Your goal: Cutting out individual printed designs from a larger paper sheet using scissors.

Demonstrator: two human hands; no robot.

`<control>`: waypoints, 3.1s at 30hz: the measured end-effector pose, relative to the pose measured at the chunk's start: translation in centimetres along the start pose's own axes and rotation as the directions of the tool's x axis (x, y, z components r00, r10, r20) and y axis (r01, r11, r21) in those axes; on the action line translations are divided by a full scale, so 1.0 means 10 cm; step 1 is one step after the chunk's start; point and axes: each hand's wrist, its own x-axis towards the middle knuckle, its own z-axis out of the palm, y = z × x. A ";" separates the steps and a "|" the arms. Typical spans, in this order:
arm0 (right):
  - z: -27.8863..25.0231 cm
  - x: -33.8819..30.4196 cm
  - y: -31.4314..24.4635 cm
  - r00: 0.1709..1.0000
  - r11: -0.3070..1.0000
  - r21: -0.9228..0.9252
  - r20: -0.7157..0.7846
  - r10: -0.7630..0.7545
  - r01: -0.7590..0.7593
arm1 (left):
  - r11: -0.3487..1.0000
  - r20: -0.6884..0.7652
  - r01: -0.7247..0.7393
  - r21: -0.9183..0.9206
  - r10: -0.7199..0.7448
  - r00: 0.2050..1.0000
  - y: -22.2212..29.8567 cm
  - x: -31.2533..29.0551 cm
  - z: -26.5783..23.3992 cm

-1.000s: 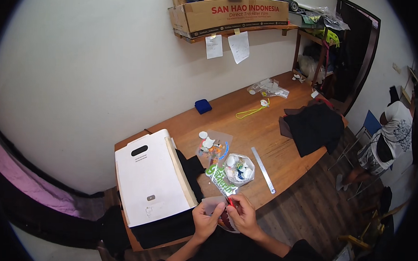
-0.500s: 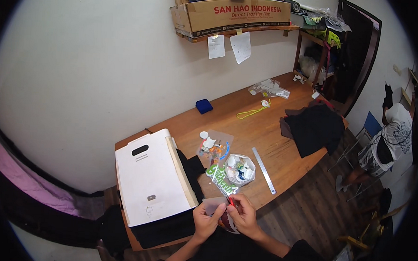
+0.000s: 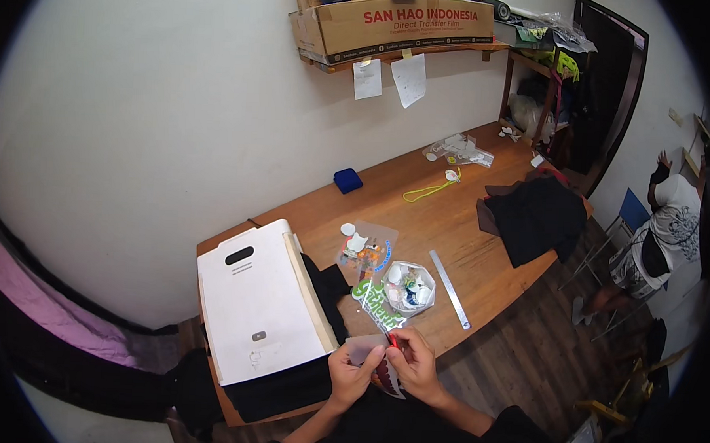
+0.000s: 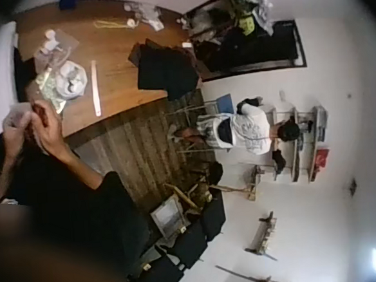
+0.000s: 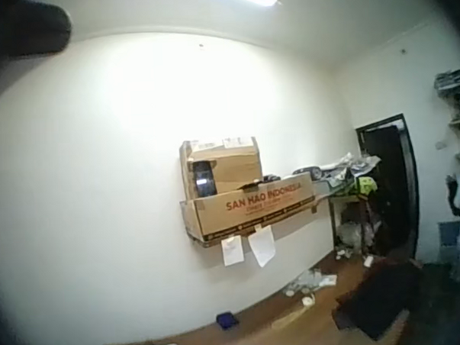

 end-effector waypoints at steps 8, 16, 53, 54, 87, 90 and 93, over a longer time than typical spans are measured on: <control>0.00 0.02 -0.03 1.000 1.000 0.003 -0.010 0.011 -0.011 | 0.999 0.014 -0.019 0.045 0.018 1.000 0.01 0.01 0.00; -0.01 0.03 0.02 1.000 1.000 0.005 -0.025 -0.003 0.003 | 0.999 0.033 -0.027 0.041 0.025 0.999 -0.01 0.02 0.02; -0.44 0.67 0.00 0.939 0.533 0.780 0.208 0.275 -0.329 | 0.999 0.032 0.021 0.028 -0.022 0.999 0.01 0.12 -0.01; -0.46 0.68 -0.03 0.939 0.533 0.780 0.208 0.274 -0.328 | 0.999 0.019 0.011 0.042 -0.012 1.000 0.00 0.12 -0.03; -0.40 0.37 0.03 0.905 0.879 0.257 0.259 0.338 -0.402 | 0.963 0.239 -0.028 0.266 -0.038 0.970 0.07 0.42 -0.26; -0.31 0.33 0.10 0.911 0.935 0.203 0.357 0.205 -0.290 | 0.976 0.328 0.010 0.216 -0.082 0.941 0.01 0.37 -0.25; -0.28 0.33 0.12 0.918 0.933 0.181 0.311 0.245 -0.310 | 0.983 0.321 0.048 0.179 -0.104 0.941 -0.06 0.31 -0.27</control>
